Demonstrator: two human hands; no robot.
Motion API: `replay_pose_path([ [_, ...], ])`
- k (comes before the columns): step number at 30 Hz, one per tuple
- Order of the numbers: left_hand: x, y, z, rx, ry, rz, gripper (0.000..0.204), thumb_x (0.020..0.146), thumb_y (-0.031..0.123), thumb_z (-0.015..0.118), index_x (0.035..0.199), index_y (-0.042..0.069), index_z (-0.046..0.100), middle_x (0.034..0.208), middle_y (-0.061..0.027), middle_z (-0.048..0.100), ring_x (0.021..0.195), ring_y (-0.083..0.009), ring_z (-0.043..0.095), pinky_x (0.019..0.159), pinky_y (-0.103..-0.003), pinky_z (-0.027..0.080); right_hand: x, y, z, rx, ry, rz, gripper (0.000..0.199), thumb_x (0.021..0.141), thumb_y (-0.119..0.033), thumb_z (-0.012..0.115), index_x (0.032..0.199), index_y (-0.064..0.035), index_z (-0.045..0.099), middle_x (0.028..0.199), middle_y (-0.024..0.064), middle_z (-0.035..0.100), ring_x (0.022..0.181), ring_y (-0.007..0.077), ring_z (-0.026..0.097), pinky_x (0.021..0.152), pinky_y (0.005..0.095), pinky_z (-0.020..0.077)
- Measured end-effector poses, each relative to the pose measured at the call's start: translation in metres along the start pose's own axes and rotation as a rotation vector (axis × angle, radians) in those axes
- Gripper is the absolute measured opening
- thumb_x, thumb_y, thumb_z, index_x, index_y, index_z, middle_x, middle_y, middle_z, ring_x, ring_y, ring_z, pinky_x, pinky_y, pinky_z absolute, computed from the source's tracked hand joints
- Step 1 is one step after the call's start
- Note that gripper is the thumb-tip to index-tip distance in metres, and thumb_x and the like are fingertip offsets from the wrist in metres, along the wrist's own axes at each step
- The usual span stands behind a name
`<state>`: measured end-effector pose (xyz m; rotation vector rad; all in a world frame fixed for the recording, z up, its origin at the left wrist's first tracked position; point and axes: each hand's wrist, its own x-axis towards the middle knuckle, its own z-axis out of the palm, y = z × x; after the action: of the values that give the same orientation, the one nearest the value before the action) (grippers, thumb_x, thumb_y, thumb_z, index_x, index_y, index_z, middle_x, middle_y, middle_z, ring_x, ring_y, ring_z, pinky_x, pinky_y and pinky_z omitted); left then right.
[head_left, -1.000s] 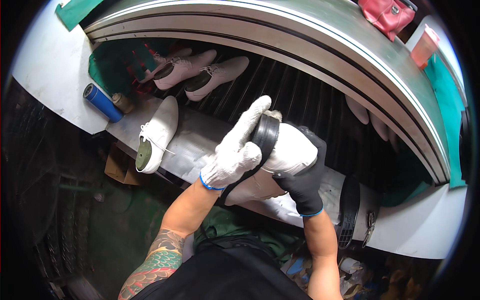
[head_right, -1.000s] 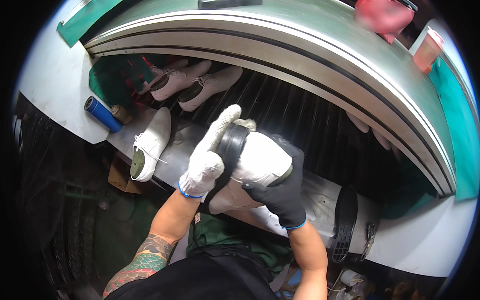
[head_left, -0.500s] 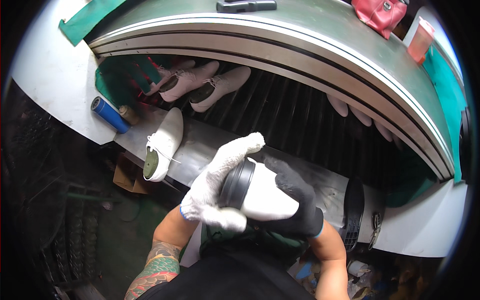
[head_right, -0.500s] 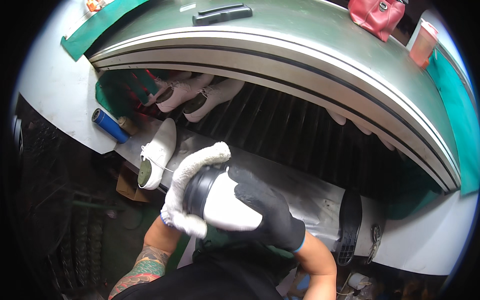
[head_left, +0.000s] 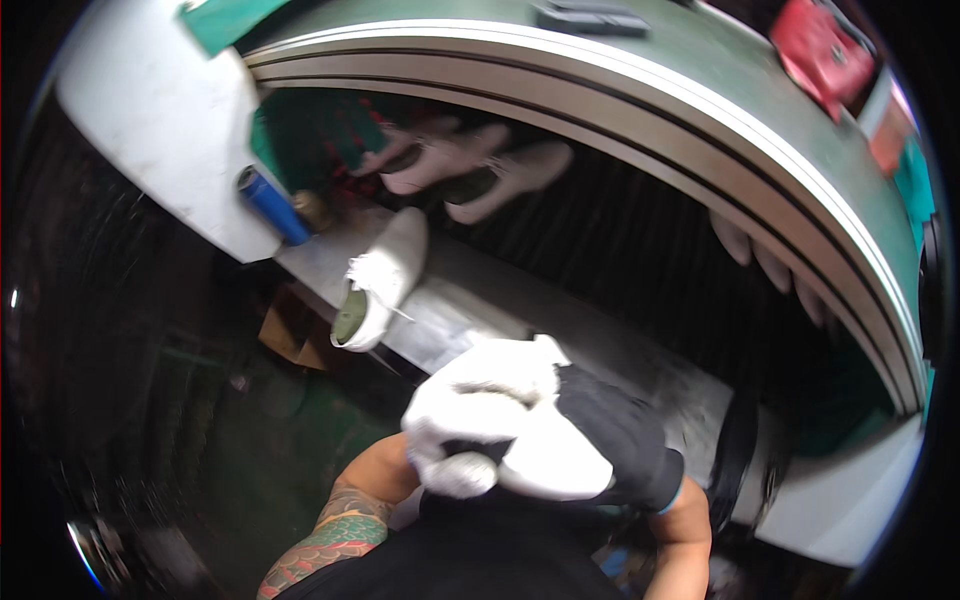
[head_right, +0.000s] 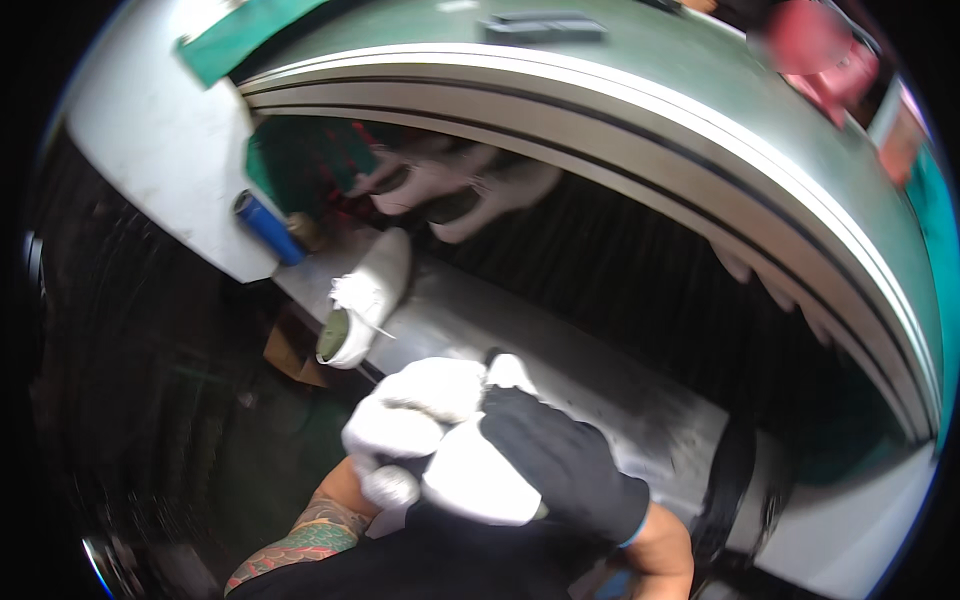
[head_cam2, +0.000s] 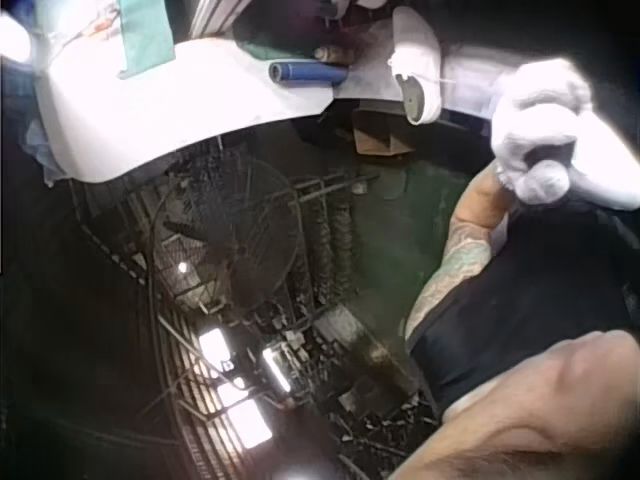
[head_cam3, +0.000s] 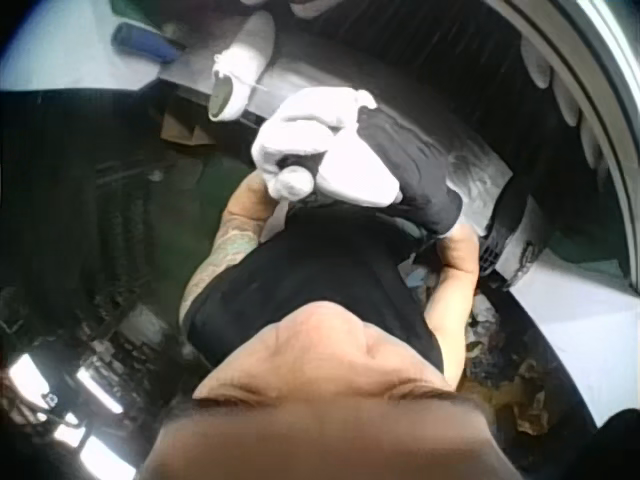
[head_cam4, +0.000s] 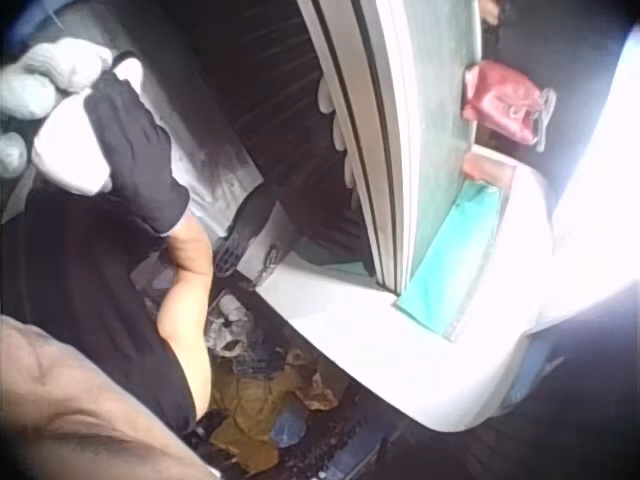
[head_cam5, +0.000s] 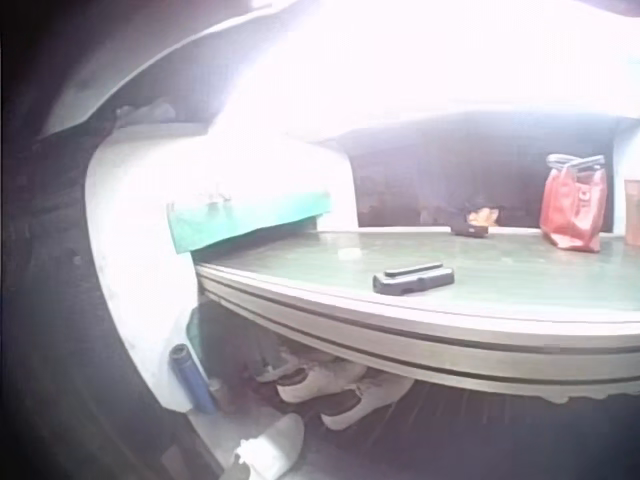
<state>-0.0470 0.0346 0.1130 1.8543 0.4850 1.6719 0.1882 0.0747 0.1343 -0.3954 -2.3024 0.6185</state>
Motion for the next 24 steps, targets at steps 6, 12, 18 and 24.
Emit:
replay_pose_path([
  [6, -0.05, -0.045, 0.008, -0.075, 0.215, -0.071, 0.049, 0.102, 0.028, 0.067, 0.141, -0.001, 0.057, 0.156, -0.0306, 0.048, 0.15, -0.0439, 0.04, 0.124, -0.057, 0.028, 0.011, 0.012, 0.019, -0.296, -0.044, -0.02, 0.066, 0.066, -0.032, 0.095, 0.12, -0.0079, 0.066, 0.12, 0.0183, 0.068, 0.12, 0.0425, 0.065, 0.11, 0.0584, 0.0452],
  [12, -0.112, -0.02, 0.017, -0.373, 0.367, -0.429, 0.076, 0.096, 0.006, 0.069, 0.164, 0.002, 0.033, 0.172, -0.017, 0.03, 0.161, -0.0292, 0.026, 0.131, -0.046, 0.017, -0.068, 0.023, 0.087, 0.397, 0.289, 0.483, 0.059, 0.085, -0.031, 0.081, 0.136, -0.0144, 0.057, 0.14, 0.0125, 0.06, 0.135, 0.0345, 0.055, 0.12, 0.0564, 0.0387],
  [18, -0.148, -0.024, 0.042, -0.476, 0.528, -0.92, 0.065, 0.108, 0.02, 0.059, 0.163, -0.001, 0.033, 0.167, -0.0136, 0.041, 0.155, -0.0218, 0.037, 0.128, -0.039, 0.025, -0.159, 0.011, 0.134, 1.667, 0.534, 1.209, 0.068, 0.089, -0.036, 0.073, 0.149, -0.0151, 0.05, 0.148, 0.0074, 0.056, 0.139, 0.0278, 0.053, 0.119, 0.049, 0.0411],
  [24, -0.109, -0.005, 0.037, 0.271, 0.12, -1.087, 0.043, 0.099, 0.012, 0.068, 0.137, -0.008, 0.064, 0.137, -0.0264, 0.067, 0.124, -0.0314, 0.069, 0.105, -0.037, 0.054, -0.125, 0.006, 0.105, 1.388, 0.401, 1.408, 0.056, 0.078, -0.01, 0.073, 0.131, -0.0031, 0.057, 0.111, 0.0079, 0.066, 0.106, 0.0208, 0.067, 0.09, 0.036, 0.0572],
])
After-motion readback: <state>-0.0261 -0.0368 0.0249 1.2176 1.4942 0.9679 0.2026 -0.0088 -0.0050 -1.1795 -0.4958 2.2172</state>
